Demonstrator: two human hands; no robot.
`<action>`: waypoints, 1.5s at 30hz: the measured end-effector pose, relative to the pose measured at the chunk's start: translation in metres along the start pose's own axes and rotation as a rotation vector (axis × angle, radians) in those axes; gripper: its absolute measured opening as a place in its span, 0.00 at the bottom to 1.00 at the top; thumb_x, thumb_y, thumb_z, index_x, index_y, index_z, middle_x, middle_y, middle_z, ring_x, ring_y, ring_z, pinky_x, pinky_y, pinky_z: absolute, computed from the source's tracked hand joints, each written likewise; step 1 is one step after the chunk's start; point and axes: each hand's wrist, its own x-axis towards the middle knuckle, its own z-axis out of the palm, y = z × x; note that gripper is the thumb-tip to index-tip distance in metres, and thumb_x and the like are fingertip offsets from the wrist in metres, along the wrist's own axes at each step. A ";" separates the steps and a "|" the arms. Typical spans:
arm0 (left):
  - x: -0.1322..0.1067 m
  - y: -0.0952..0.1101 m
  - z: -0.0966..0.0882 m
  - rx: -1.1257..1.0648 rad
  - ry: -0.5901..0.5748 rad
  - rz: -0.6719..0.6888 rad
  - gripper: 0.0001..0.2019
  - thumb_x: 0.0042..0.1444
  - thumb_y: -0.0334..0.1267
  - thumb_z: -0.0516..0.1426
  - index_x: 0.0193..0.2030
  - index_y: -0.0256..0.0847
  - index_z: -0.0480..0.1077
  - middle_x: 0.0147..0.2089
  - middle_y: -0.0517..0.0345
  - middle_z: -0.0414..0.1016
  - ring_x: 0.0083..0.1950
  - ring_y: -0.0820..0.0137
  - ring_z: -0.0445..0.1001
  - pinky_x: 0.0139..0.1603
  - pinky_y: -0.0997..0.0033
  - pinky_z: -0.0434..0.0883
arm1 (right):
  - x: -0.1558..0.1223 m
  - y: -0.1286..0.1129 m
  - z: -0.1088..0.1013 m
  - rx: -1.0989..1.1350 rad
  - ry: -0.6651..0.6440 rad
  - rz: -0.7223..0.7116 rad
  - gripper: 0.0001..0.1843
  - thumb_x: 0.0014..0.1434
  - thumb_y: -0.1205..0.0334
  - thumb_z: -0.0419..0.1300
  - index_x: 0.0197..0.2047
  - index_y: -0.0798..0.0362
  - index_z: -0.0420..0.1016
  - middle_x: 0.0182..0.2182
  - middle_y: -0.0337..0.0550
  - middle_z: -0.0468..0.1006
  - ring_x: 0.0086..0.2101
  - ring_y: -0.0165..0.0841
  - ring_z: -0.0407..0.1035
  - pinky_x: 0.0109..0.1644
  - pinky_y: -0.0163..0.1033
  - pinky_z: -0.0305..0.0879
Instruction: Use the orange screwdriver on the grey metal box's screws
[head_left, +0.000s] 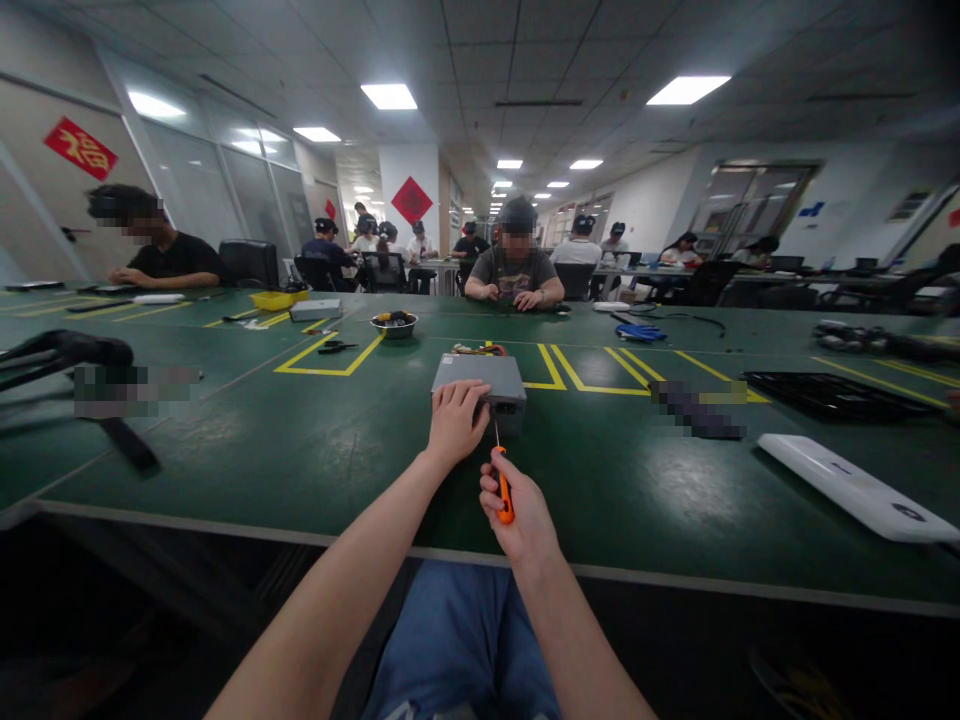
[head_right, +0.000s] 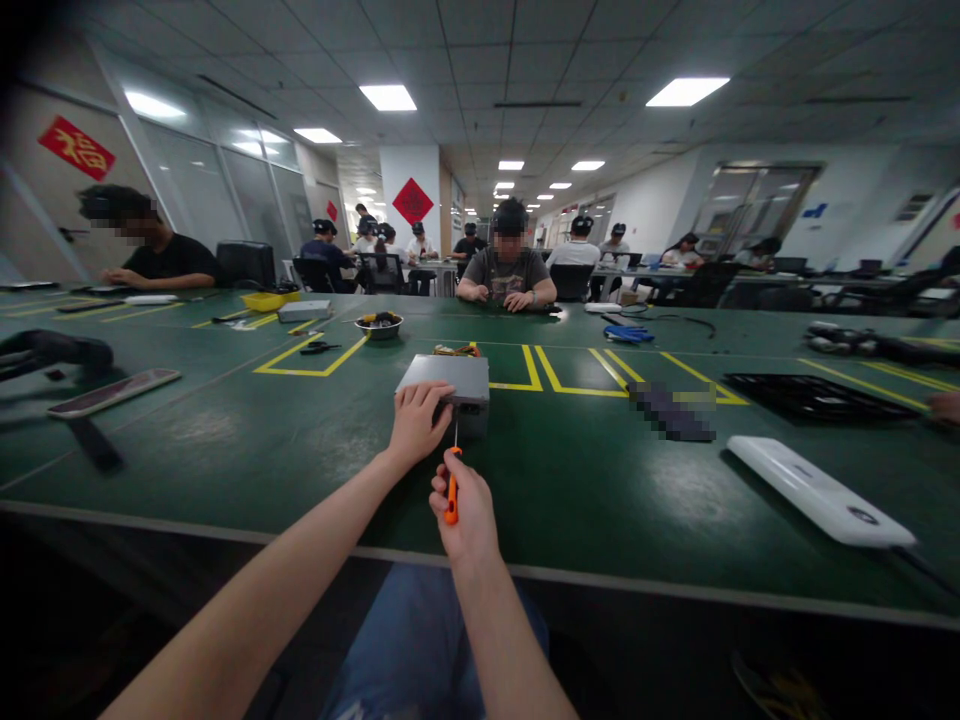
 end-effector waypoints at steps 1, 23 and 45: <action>0.000 0.000 0.000 0.000 0.000 0.000 0.13 0.57 0.36 0.52 0.49 0.46 0.66 0.53 0.56 0.69 0.54 0.63 0.64 0.56 0.59 0.56 | 0.000 0.000 0.000 0.001 0.000 0.003 0.08 0.58 0.69 0.56 0.26 0.57 0.66 0.20 0.37 0.67 0.16 0.19 0.57 0.11 0.20 0.50; 0.000 -0.002 0.004 0.029 0.032 0.015 0.12 0.57 0.39 0.54 0.48 0.46 0.66 0.52 0.57 0.70 0.53 0.64 0.64 0.55 0.61 0.56 | -0.002 -0.002 0.003 0.010 -0.022 0.051 0.16 0.65 0.62 0.47 0.30 0.60 0.69 0.19 0.39 0.67 0.13 0.18 0.55 0.12 0.22 0.50; 0.000 -0.001 0.005 0.017 0.044 0.013 0.12 0.57 0.38 0.54 0.48 0.46 0.66 0.52 0.57 0.70 0.52 0.64 0.64 0.54 0.61 0.57 | -0.004 -0.002 0.005 -0.003 -0.012 0.057 0.17 0.65 0.64 0.46 0.30 0.62 0.70 0.20 0.39 0.67 0.16 0.19 0.59 0.14 0.22 0.55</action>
